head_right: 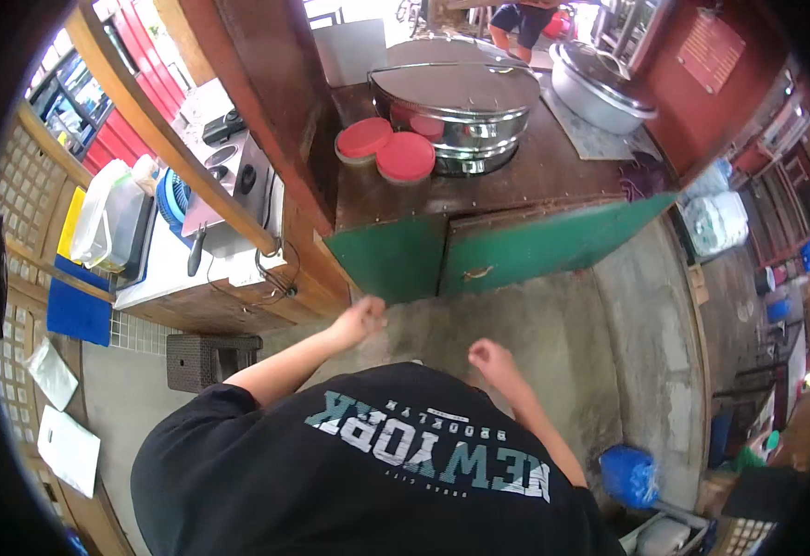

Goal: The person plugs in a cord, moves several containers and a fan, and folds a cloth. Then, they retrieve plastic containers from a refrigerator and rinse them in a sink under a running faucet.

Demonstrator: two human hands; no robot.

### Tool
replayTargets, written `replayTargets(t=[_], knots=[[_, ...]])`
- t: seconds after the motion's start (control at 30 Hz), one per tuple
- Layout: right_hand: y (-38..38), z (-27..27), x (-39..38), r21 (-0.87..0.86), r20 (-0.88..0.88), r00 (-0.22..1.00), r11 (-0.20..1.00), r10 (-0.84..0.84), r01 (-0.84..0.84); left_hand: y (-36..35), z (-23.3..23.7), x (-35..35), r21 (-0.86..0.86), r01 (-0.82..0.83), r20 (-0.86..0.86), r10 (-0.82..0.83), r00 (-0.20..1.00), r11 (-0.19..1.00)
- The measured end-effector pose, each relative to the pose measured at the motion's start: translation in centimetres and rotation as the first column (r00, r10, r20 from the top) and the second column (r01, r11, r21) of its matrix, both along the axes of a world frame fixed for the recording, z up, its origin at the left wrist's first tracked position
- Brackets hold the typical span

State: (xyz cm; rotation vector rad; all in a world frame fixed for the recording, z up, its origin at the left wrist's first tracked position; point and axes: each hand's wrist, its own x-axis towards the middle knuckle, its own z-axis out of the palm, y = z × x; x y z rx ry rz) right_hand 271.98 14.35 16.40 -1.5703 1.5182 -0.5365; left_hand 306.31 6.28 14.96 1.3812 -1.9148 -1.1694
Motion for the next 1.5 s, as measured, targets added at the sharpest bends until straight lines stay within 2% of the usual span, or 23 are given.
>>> replayTargets(t=[0.03,0.07,0.13,0.2,0.3,0.4,0.43,0.53,0.57,0.67,0.77,0.87,0.97,1.07,1.17,1.27,1.3,1.37,1.4,1.47,1.5], knots=[[-2.9,1.5,0.4,0.02,0.117,0.991,0.998,-0.06,0.058,-2.9,1.1,-1.1,-0.111,-0.103,-0.109,0.09,0.99,0.988],[-5.5,3.2,0.5,-0.037,0.071,0.997,0.999,-0.036,0.039,-6.0,2.2,-2.0,-0.209,-0.217,-0.222,0.17,0.96,0.953],[-11.0,5.3,0.4,-0.145,0.04,0.999,0.989,0.025,-0.019,-10.5,7.4,-3.3,-0.256,-0.442,-0.379,0.331,0.864,0.86],[-15.1,6.2,0.2,-0.228,0.076,0.992,0.97,0.102,-0.083,-13.3,11.9,-4.6,-0.38,-0.587,-0.285,0.514,0.809,0.714],[-20.2,7.5,-0.2,-0.219,0.118,0.965,0.954,0.236,-0.207,-16.8,17.0,-5.2,-0.778,-0.318,0.061,0.569,0.82,0.542],[-23.4,7.3,-1.1,-0.229,0.176,0.908,0.913,0.379,-0.337,-20.6,18.3,-4.5,-0.852,-0.086,0.278,0.585,0.762,0.516],[-24.2,7.1,-1.4,-0.201,0.185,0.893,0.905,0.411,-0.375,-21.7,18.2,-4.1,-0.837,-0.099,0.295,0.597,0.746,0.537],[-25.8,6.7,-2.2,-0.133,0.22,0.862,0.889,0.457,-0.437,-23.2,17.8,-3.2,-0.74,-0.02,0.494,0.564,0.662,0.672],[-26.1,6.8,-2.3,-0.109,0.236,0.859,0.891,0.454,-0.441,-23.3,17.5,-3.3,-0.785,0.0,0.477,0.604,0.638,0.619],[-26.8,6.9,-2.8,-0.072,0.208,0.863,0.887,0.461,-0.457,-23.5,17.1,-3.1,-0.794,0.032,0.486,0.602,0.634,0.607],[-27.6,5.9,-3.5,-0.079,0.205,0.859,0.883,0.469,-0.463,-23.2,17.4,-3.3,-0.873,0.014,0.349,0.605,0.715,0.487],[-27.5,7.2,-3.7,-0.093,0.171,0.883,0.899,0.438,-0.428,-23.3,17.4,-2.9,-0.897,0.004,0.307,0.616,0.725,0.443],[-27.4,6.2,-3.4,-0.048,0.213,0.895,0.919,0.391,-0.391,-24.3,17.0,-1.9,-0.877,-0.004,0.331,0.611,0.719,0.48],[-27.8,7.2,-2.7,0.054,0.153,0.905,0.911,0.397,-0.409,-25.3,15.9,-1.1,-0.836,0.046,0.421,0.585,0.693,0.547],[-28.6,7.3,-1.8,-0.036,0.121,0.904,0.911,0.411,-0.41,-25.4,15.3,-0.8,-0.811,0.034,0.431,0.556,0.711,0.584],[-29.4,7.9,-0.3,-0.173,0.138,0.891,0.897,0.432,-0.407,-24.9,15.4,-0.9,-0.826,0.002,0.395,0.576,0.716,0.563],[-30.0,7.0,0.0,-0.23,0.165,0.875,0.88,0.455,-0.415,-24.6,15.5,-1.1,-0.835,-0.046,0.353,0.598,0.719,0.548],[-31.1,5.7,1.5,-0.294,0.234,0.892,0.903,0.386,-0.314,-23.6,15.7,-1.9,-0.848,-0.14,0.269,0.642,0.718,0.511],[-31.4,5.3,2.3,-0.323,0.27,0.896,0.91,0.353,-0.261,-22.9,15.2,-2.5,-0.746,-0.352,0.131,0.644,0.754,0.565],[-31.9,5.3,4.2,-0.289,0.207,0.942,0.936,0.264,-0.199,-21.6,13.2,-3.9,-0.394,-0.672,-0.146,0.679,0.72,0.627],[-32.1,5.5,5.2,-0.274,0.173,0.961,0.947,0.218,-0.166,-21.5,10.9,-3.9,-0.197,-0.671,-0.164,0.651,0.741,0.715]])
